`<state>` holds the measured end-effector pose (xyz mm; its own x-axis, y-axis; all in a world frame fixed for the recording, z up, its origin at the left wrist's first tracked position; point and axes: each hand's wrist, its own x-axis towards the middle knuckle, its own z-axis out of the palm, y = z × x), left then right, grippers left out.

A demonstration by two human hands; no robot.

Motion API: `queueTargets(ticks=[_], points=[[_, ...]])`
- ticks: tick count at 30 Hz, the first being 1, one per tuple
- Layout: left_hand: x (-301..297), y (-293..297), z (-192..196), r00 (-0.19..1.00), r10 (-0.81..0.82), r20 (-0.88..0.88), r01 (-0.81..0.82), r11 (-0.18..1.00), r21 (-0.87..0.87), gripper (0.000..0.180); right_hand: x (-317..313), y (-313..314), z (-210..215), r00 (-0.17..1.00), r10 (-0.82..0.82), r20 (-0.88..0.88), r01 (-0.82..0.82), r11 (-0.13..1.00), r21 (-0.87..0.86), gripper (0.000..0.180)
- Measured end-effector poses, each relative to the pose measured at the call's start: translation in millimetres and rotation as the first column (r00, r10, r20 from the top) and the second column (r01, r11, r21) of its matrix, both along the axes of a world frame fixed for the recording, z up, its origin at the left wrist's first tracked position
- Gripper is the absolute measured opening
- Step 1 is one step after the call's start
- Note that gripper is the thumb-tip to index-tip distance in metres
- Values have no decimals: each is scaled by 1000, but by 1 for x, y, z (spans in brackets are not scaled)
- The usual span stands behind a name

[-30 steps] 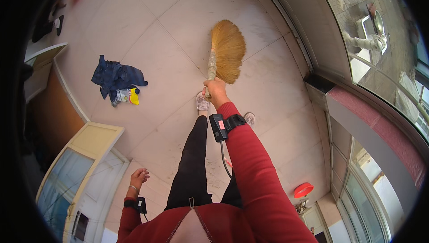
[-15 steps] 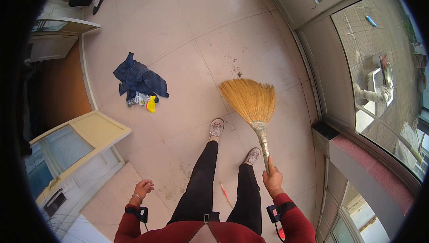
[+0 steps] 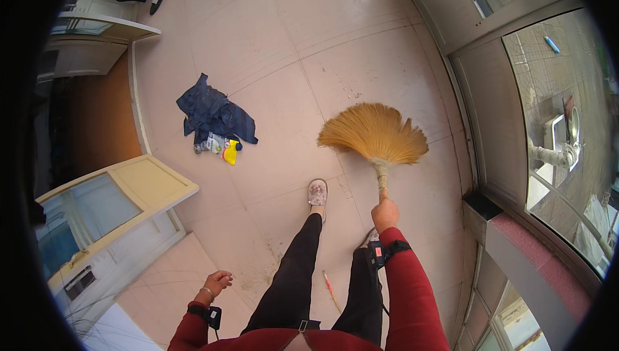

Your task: The person sweeps debris on a tiled floor with a broom, then wipes the floor with a cloth. The person moves around the room to clean different areas.

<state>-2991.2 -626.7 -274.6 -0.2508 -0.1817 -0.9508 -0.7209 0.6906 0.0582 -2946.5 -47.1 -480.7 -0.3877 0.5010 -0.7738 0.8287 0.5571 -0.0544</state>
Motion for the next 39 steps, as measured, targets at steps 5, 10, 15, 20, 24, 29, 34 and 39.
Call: queueTargets(ticks=[5,10,15,20,24,29,34,39], points=[[-77,4,17,988,95,-125,-88,994,62,22,-135,36,21,985,28,-173,-18,998,61,59],[-127,-14,27,969,123,-215,-109,991,73,22,-197,53,62,951,130,-280,-100,988,120,63],[-135,-39,43,982,152,-109,-151,988,22,21,-98,15,139,979,192,-62,-191,981,20,71],[-133,-17,40,984,169,-48,-170,985,-22,22,-88,-4,103,985,143,101,-141,989,-35,65],[-152,33,36,987,134,-91,-134,991,8,22,-168,31,45,999,-32,15,32,999,13,60],[-198,115,61,985,93,-146,-100,994,-43,22,-204,139,77,982,20,-190,-37,995,-89,60],[-230,207,77,992,79,-102,-85,994,-61,22,-132,243,173,772,-599,-213,490,774,-401,67],[-250,260,78,992,87,-88,-93,994,-65,22,-89,322,162,73,-997,20,904,58,-425,55]])
